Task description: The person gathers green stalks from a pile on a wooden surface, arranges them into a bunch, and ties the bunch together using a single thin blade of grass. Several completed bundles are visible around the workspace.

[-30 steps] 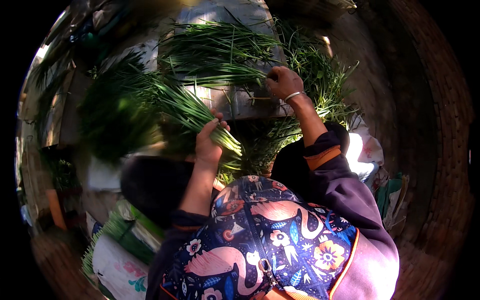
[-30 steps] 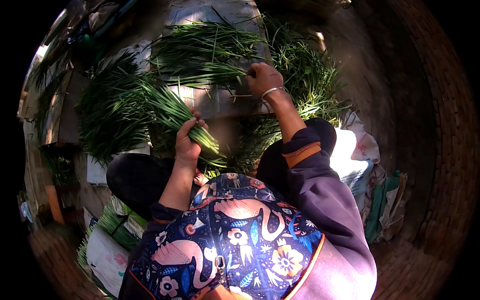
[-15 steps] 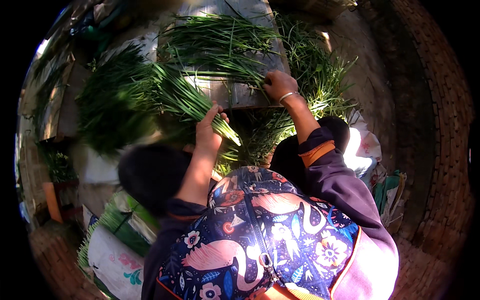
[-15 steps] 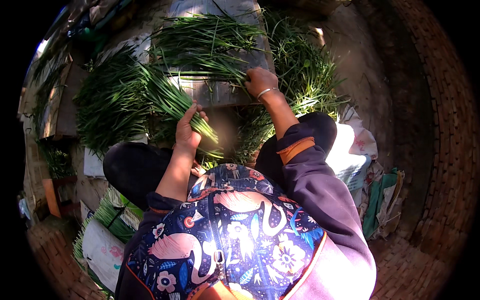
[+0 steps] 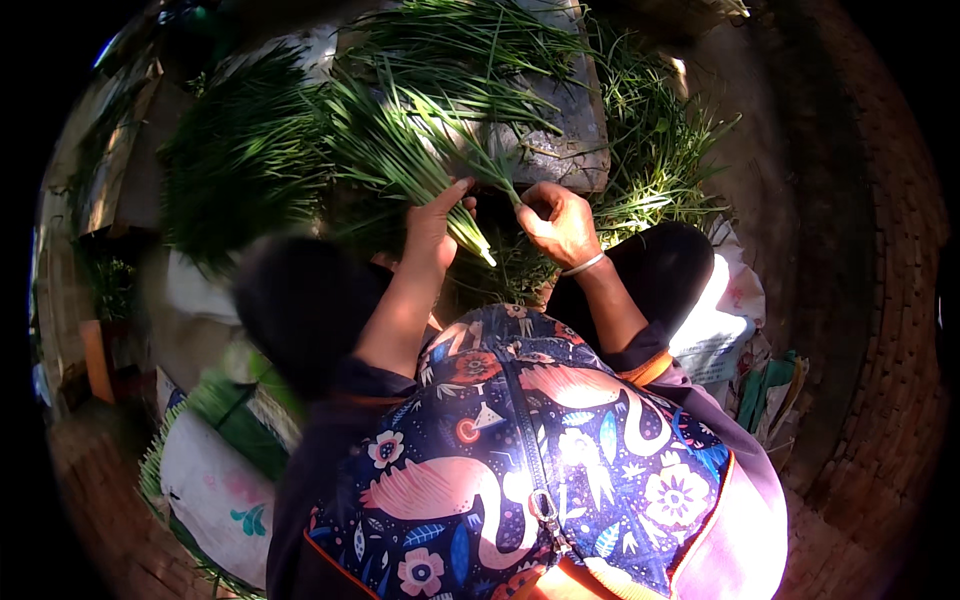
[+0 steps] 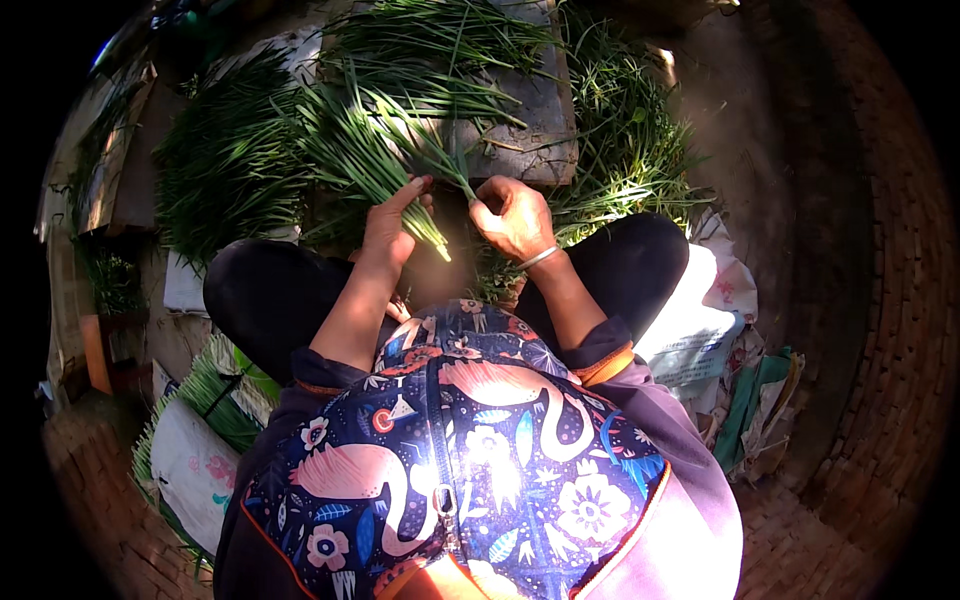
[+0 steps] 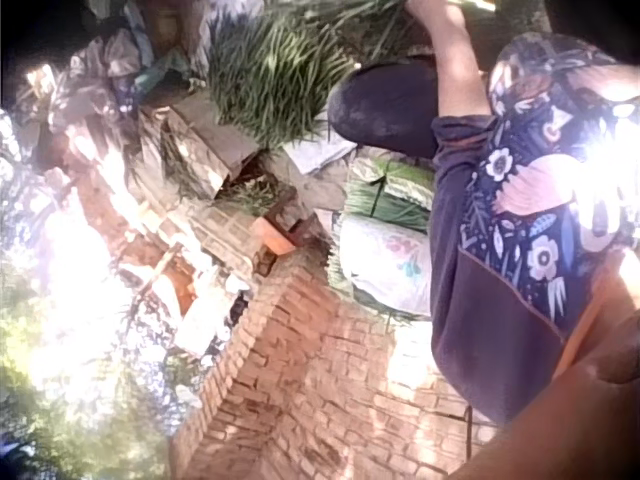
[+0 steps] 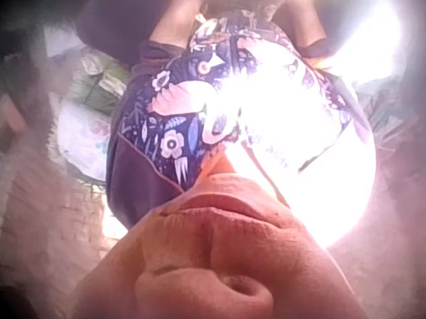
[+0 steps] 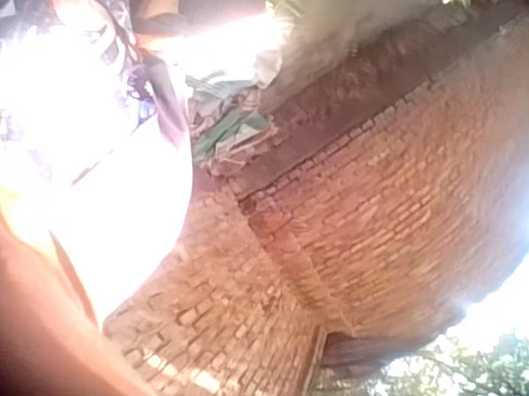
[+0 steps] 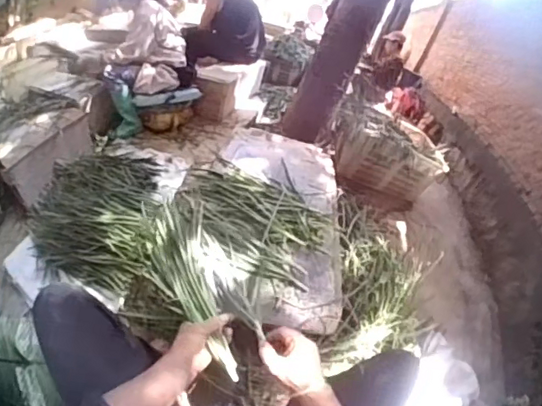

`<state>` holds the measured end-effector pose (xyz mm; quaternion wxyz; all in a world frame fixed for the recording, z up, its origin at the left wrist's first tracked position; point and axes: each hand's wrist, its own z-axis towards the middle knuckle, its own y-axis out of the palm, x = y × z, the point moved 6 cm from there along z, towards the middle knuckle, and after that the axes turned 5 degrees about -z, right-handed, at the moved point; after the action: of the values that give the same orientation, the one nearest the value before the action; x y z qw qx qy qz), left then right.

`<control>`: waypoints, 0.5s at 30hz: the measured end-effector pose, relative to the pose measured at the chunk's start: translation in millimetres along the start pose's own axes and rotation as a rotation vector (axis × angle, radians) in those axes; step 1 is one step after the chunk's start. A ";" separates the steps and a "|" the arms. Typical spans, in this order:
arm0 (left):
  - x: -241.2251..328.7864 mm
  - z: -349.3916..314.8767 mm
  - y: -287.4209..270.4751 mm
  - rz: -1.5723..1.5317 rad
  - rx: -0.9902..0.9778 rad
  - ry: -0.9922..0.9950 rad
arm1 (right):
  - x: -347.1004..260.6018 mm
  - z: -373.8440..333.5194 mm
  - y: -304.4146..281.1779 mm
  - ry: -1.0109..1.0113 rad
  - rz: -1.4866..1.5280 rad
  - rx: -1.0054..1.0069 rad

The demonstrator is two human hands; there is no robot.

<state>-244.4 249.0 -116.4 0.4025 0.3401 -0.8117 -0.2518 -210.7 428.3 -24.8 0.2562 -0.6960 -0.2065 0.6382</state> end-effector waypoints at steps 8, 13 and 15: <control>-3.0 6.6 -4.9 0.107 0.005 0.029 | -13.8 -17.0 13.1 -0.261 -0.168 -0.002; -5.1 5.4 -5.0 0.189 0.055 0.007 | -16.1 -18.9 18.1 -0.286 -0.203 -0.087; -5.5 4.4 -5.4 0.214 0.068 -0.021 | -13.6 -15.6 18.5 -0.223 -0.122 -0.161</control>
<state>-243.8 250.3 -125.1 0.4066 0.2624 -0.8557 -0.1834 -197.3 404.0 -24.8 0.2134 -0.6252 -0.3260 0.6763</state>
